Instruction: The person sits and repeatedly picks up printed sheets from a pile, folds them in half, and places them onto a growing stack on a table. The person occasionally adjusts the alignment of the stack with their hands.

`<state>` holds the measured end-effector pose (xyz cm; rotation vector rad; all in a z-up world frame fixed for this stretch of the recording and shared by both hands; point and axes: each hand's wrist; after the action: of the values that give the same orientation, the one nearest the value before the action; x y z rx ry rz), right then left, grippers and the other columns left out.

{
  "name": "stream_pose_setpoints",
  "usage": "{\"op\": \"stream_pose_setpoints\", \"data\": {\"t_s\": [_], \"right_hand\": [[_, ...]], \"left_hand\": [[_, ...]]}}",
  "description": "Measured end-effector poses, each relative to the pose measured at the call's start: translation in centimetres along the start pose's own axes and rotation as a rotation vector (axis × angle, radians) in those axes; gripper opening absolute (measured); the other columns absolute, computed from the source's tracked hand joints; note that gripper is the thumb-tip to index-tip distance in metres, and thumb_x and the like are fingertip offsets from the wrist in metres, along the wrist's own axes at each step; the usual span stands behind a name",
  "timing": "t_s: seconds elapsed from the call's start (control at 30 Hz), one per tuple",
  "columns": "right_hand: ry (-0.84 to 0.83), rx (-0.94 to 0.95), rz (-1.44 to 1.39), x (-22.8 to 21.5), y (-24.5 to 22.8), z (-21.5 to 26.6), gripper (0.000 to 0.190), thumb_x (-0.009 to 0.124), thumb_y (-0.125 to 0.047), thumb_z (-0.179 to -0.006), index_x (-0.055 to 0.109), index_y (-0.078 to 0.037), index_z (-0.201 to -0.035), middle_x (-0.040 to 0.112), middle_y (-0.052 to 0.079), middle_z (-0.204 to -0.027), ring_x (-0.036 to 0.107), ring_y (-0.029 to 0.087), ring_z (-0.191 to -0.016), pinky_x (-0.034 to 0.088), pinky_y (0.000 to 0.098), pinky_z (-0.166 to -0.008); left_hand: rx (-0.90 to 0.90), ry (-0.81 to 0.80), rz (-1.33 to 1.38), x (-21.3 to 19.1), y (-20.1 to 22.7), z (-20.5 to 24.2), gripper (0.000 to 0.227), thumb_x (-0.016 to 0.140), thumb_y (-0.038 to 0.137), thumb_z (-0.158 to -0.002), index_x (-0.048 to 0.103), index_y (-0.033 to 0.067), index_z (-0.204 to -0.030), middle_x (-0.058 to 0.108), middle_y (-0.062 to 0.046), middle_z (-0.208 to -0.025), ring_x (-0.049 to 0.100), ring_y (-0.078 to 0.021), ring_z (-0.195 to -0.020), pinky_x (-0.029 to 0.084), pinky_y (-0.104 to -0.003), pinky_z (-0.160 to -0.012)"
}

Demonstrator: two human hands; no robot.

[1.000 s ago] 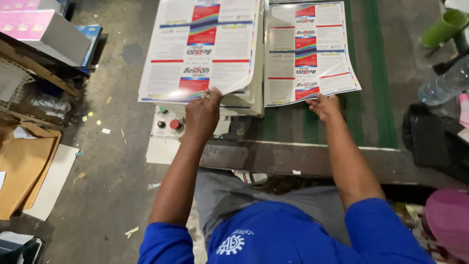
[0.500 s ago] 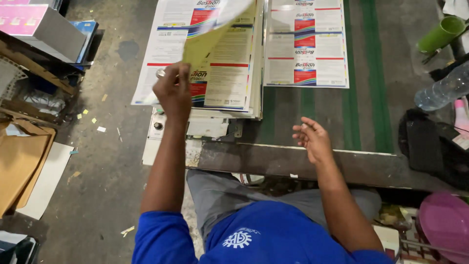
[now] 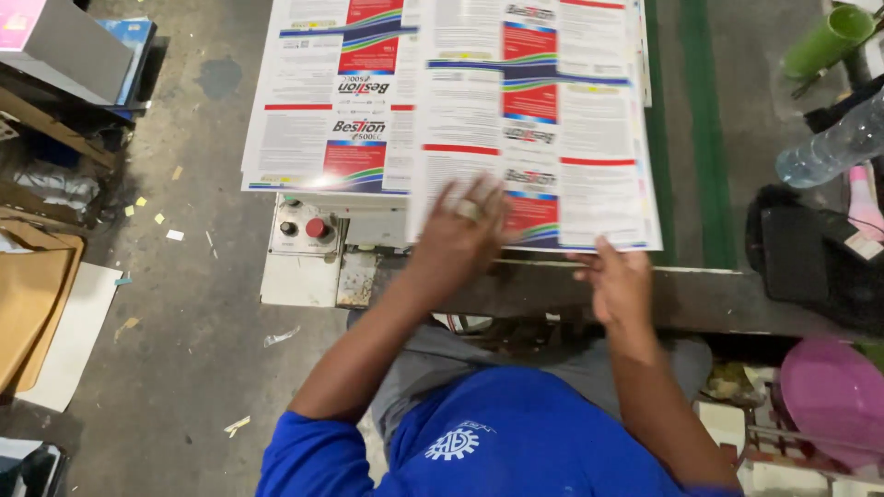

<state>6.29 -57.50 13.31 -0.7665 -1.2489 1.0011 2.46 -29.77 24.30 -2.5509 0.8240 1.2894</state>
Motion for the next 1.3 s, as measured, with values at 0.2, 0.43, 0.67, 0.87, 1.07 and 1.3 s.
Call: {"op": "stream_pose_setpoints", "data": {"t_s": [0.2,0.43,0.67,0.87,1.07,1.3], "right_hand": [[0.092,0.047,0.127,-12.1,2.7,0.7,0.031,0.059,-0.012,-0.105,0.055,-0.004,-0.134,0.072,0.011,-0.109,0.074,0.021,-0.081,0.053,0.0271,-0.055],[0.156,0.167,0.251,-18.9,5.4,2.4,0.027,0.057,-0.012,-0.108,0.057,-0.002,-0.133,0.072,0.012,-0.108,0.074,0.022,-0.083,0.054,0.0276,-0.057],[0.121,0.251,0.311,-16.6,6.5,-1.3,0.032,0.055,-0.012,-0.105,0.054,-0.007,-0.137,0.072,0.009,-0.111,0.073,0.022,-0.083,0.053,0.0293,-0.056],[0.075,0.201,0.276,-14.1,5.9,-6.6,0.033,0.056,-0.016,-0.107,0.052,-0.005,-0.137,0.072,0.01,-0.111,0.074,0.022,-0.085,0.055,0.0306,-0.059],[0.149,0.185,0.341,-14.1,6.2,-5.4,0.039,0.058,-0.02,-0.107,0.048,-0.006,-0.142,0.072,0.013,-0.109,0.073,0.021,-0.084,0.054,0.0312,-0.059],[-0.283,0.141,0.249,0.1,1.6,2.5,0.048,0.058,-0.02,-0.104,0.049,0.0,-0.146,0.073,0.008,-0.114,0.073,0.017,-0.09,0.056,0.0274,-0.066]], "left_hand": [[-0.253,-0.105,-0.197,-4.5,-6.3,1.7,0.08,0.075,0.049,-0.085,0.058,-0.0101,-0.137,0.051,-0.031,-0.147,0.041,-0.0448,-0.139,0.03,-0.058,-0.111],[-0.266,-0.107,-0.25,-5.1,-7.4,3.8,0.033,0.069,0.008,-0.098,0.067,-0.0003,-0.13,0.067,-0.017,-0.139,0.062,-0.0342,-0.132,0.051,-0.046,-0.11],[-0.32,0.068,-0.16,-5.5,-6.6,3.1,0.02,0.072,0.005,-0.095,0.072,0.0053,-0.114,0.077,-0.012,-0.115,0.075,-0.031,-0.098,0.059,-0.041,-0.08],[-0.366,0.072,-0.16,-5.7,-6.3,3.3,0.02,0.073,0.006,-0.095,0.073,0.0063,-0.115,0.077,-0.011,-0.115,0.074,-0.0312,-0.09,0.058,-0.041,-0.076],[-0.275,0.233,-0.098,-6.6,-3.4,2.8,0.027,0.072,0.002,-0.096,0.069,0.0054,-0.123,0.074,-0.014,-0.118,0.073,-0.0324,-0.094,0.058,-0.042,-0.076],[-0.075,0.104,0.115,-0.5,2.5,2.5,0.045,0.067,0.008,-0.083,0.063,-0.0023,-0.126,0.067,-0.019,-0.126,0.07,-0.0368,-0.115,0.054,-0.048,-0.105]]}}
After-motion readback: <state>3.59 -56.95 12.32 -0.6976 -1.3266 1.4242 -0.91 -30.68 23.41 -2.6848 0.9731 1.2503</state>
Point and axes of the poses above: each hand's wrist, its own z-axis away from the middle knuckle, its own x-axis out of the palm, y = z × x
